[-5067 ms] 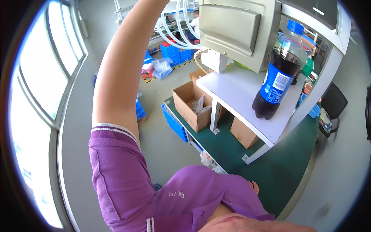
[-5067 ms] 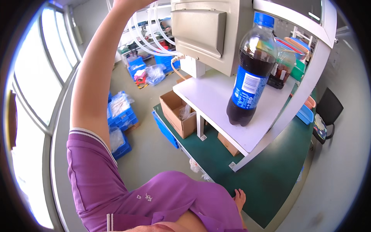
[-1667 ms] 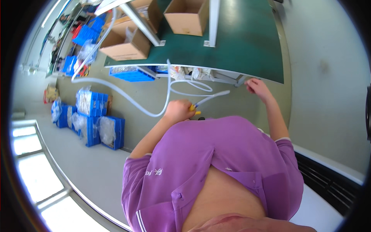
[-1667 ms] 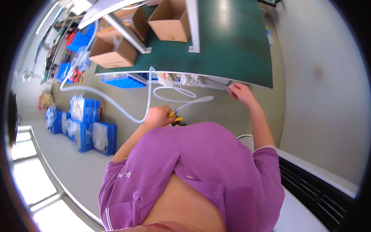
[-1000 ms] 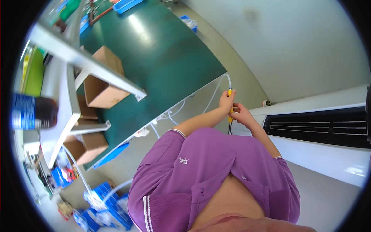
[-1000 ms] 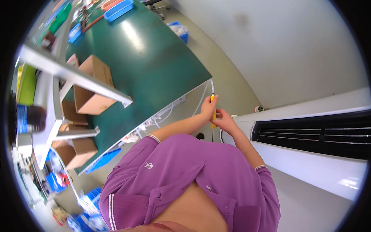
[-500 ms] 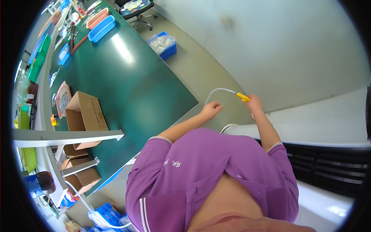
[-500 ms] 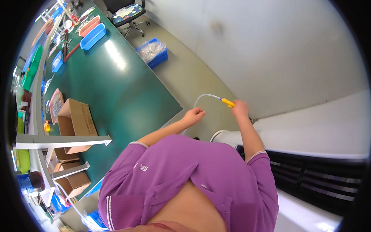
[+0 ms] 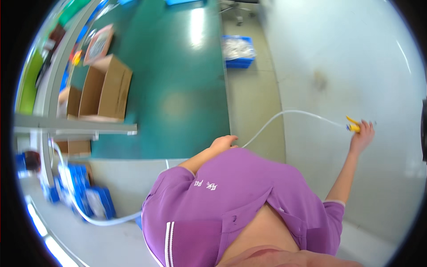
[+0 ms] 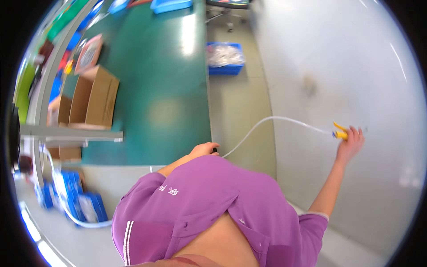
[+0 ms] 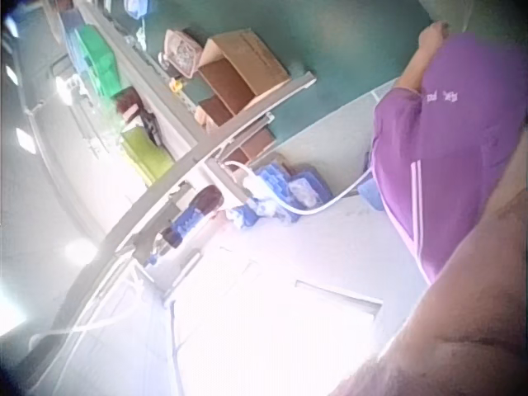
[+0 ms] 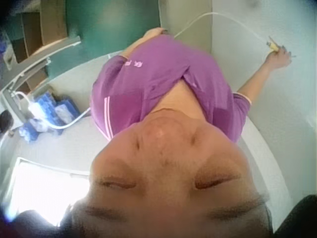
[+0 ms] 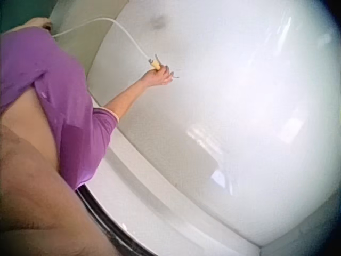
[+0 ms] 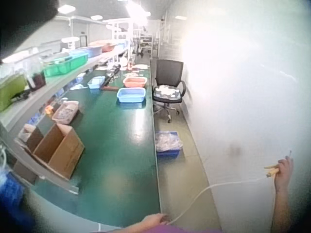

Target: The person cleans metal components by blowing them with an air gun, then sands them with a sandpaper block at a workbench.

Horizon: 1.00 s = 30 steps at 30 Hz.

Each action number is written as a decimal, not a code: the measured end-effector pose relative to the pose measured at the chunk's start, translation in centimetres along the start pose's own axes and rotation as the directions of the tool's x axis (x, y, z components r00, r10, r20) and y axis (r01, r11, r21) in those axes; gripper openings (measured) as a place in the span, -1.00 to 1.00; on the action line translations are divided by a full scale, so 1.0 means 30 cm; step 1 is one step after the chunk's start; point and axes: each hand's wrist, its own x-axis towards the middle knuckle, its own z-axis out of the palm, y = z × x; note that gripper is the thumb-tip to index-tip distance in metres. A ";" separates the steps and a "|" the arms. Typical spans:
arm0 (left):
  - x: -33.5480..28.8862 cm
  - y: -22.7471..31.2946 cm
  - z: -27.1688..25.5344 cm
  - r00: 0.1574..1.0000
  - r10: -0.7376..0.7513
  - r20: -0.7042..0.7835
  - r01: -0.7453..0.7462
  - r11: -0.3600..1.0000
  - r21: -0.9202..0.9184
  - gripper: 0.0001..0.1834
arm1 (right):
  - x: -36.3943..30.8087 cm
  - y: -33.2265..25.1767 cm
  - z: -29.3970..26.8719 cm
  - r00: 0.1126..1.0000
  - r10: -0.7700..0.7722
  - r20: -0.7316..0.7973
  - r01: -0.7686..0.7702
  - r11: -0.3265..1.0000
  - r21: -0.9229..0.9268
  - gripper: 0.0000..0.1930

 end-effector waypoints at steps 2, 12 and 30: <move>0.003 0.014 0.016 0.996 0.007 0.089 -0.013 0.997 0.074 -0.56 | 0.055 0.003 0.030 0.999 -0.032 0.035 0.031 0.999 0.031 -0.74; 0.113 0.159 0.250 0.905 -0.412 -0.103 0.422 0.902 0.097 -0.33 | 0.338 -0.001 0.302 0.843 -0.524 0.125 0.316 0.669 0.673 -0.87; 0.514 0.033 0.465 0.524 -0.830 0.190 -0.686 -0.543 -0.484 -0.72 | 0.679 0.140 0.663 0.593 -0.803 -0.052 0.362 0.209 0.908 -0.89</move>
